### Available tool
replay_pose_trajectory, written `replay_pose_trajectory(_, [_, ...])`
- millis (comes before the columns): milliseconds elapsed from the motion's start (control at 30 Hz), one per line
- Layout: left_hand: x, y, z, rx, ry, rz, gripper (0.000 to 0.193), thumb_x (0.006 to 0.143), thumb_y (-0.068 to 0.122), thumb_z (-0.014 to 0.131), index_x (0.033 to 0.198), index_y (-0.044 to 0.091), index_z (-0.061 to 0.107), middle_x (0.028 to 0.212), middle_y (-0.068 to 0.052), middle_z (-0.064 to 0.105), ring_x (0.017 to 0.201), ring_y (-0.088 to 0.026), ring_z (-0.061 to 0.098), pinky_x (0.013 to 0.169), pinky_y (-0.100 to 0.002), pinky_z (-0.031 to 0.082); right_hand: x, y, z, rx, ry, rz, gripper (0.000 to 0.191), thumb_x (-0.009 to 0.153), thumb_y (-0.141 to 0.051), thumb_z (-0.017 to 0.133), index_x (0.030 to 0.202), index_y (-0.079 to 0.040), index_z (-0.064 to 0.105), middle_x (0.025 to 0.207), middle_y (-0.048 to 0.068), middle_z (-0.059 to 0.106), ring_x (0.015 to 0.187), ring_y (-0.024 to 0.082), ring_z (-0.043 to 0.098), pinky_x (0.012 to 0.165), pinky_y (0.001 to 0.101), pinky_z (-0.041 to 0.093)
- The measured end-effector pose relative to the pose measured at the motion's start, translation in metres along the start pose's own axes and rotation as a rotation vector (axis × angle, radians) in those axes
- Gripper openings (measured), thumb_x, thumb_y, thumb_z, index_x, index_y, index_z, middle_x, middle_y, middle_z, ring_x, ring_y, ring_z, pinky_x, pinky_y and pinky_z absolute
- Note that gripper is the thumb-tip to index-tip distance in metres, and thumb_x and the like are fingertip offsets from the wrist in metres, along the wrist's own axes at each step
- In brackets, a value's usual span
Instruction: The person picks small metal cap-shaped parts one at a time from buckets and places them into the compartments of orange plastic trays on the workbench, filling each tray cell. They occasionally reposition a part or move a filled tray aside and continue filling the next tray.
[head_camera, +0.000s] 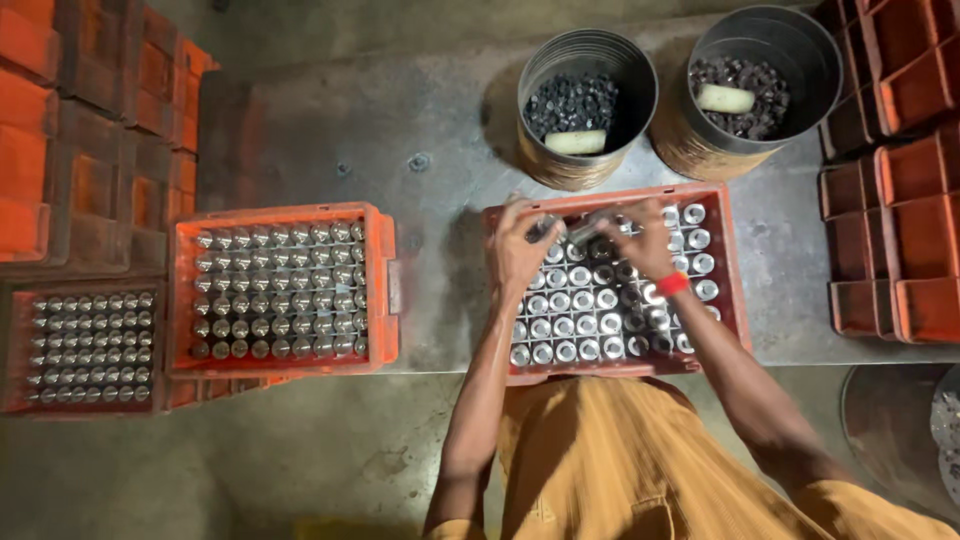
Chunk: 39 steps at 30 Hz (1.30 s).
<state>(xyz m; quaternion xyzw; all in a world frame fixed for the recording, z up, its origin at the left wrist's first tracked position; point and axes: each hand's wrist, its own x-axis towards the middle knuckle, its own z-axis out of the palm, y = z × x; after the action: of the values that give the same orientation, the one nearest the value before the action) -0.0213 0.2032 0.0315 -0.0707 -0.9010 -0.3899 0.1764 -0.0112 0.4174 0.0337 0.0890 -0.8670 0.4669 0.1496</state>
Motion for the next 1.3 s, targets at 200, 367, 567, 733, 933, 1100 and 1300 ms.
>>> replay_pose_trajectory(200, [-0.017, 0.006, 0.027, -1.055, -0.134, -1.007, 0.057, 0.104, 0.056, 0.055, 0.131, 0.007, 0.065, 0.095, -0.01, 0.072, 0.082, -0.029, 0.067, 0.077, -0.044, 0.052, -0.017, 0.005, 0.005, 0.601, 0.062, 0.668, 0.044, 0.102, -0.048, 0.063, 0.12, -0.008, 0.064, 0.086, 0.012, 0.064, 0.07, 0.024, 0.056, 0.061, 0.0353, 0.042])
replay_pose_trajectory(367, [-0.041, 0.003, 0.028, 0.016, -0.225, -0.31, 0.05, 0.095, 0.034, 0.066, 0.14, 0.012, 0.063, 0.115, -0.019, 0.07, 0.101, -0.041, 0.067, 0.083, -0.047, 0.053, -0.029, -0.002, 0.027, -0.257, -0.129, 0.124, 0.049, 0.096, -0.037, 0.076, 0.115, 0.002, 0.053, 0.101, 0.024, 0.065, 0.088, 0.041, 0.066, 0.077, 0.0501, 0.054])
replay_pose_trajectory(567, [-0.053, -0.002, 0.036, 0.013, -0.052, 0.056, 0.043, 0.095, 0.001, 0.065, 0.138, 0.008, 0.064, 0.139, -0.014, 0.062, 0.124, -0.035, 0.063, 0.099, -0.044, 0.055, -0.04, -0.002, 0.025, -0.21, -0.066, -0.118, 0.043, 0.093, -0.013, 0.067, 0.135, -0.002, 0.062, 0.128, 0.027, 0.066, 0.107, 0.046, 0.065, 0.092, 0.0486, 0.054])
replay_pose_trajectory(733, [-0.061, 0.017, 0.051, -0.035, -0.033, 0.016, 0.031, 0.099, 0.006, 0.066, 0.129, 0.014, 0.07, 0.136, -0.003, 0.065, 0.128, -0.027, 0.064, 0.109, -0.038, 0.055, -0.043, 0.001, 0.002, -0.205, 0.073, -0.027, 0.026, 0.098, -0.014, 0.07, 0.122, -0.004, 0.07, 0.12, 0.017, 0.071, 0.109, 0.039, 0.066, 0.097, 0.0465, 0.051])
replay_pose_trajectory(933, [-0.027, 0.058, 0.07, 0.25, -0.06, -0.023, 0.045, 0.087, 0.026, 0.075, 0.128, 0.009, 0.068, 0.154, -0.029, 0.044, 0.145, -0.047, 0.031, 0.114, -0.057, 0.029, -0.016, 0.009, -0.028, -0.45, -0.016, -0.082, 0.029, 0.096, -0.028, 0.07, 0.118, -0.009, 0.073, 0.112, 0.014, 0.074, 0.099, 0.039, 0.063, 0.091, 0.0458, 0.047])
replay_pose_trajectory(1100, [-0.012, 0.075, 0.081, 0.438, -0.106, 0.015, 0.05, 0.085, 0.037, 0.075, 0.126, 0.008, 0.07, 0.154, -0.027, 0.041, 0.148, -0.047, 0.021, 0.12, -0.061, 0.02, -0.001, 0.01, -0.031, -0.504, -0.126, -0.022, 0.029, 0.096, -0.037, 0.072, 0.109, -0.011, 0.075, 0.1, 0.015, 0.075, 0.095, 0.037, 0.062, 0.091, 0.0468, 0.047])
replay_pose_trajectory(1300, [-0.003, 0.055, 0.068, 0.054, -0.232, -0.054, 0.049, 0.09, 0.046, 0.075, 0.115, 0.004, 0.076, 0.152, -0.011, 0.055, 0.154, -0.027, 0.039, 0.127, -0.04, 0.032, 0.004, 0.025, -0.06, -0.149, -0.063, -0.057, 0.031, 0.088, -0.033, 0.08, 0.109, -0.011, 0.079, 0.097, 0.016, 0.073, 0.092, 0.029, 0.063, 0.083, 0.0417, 0.05])
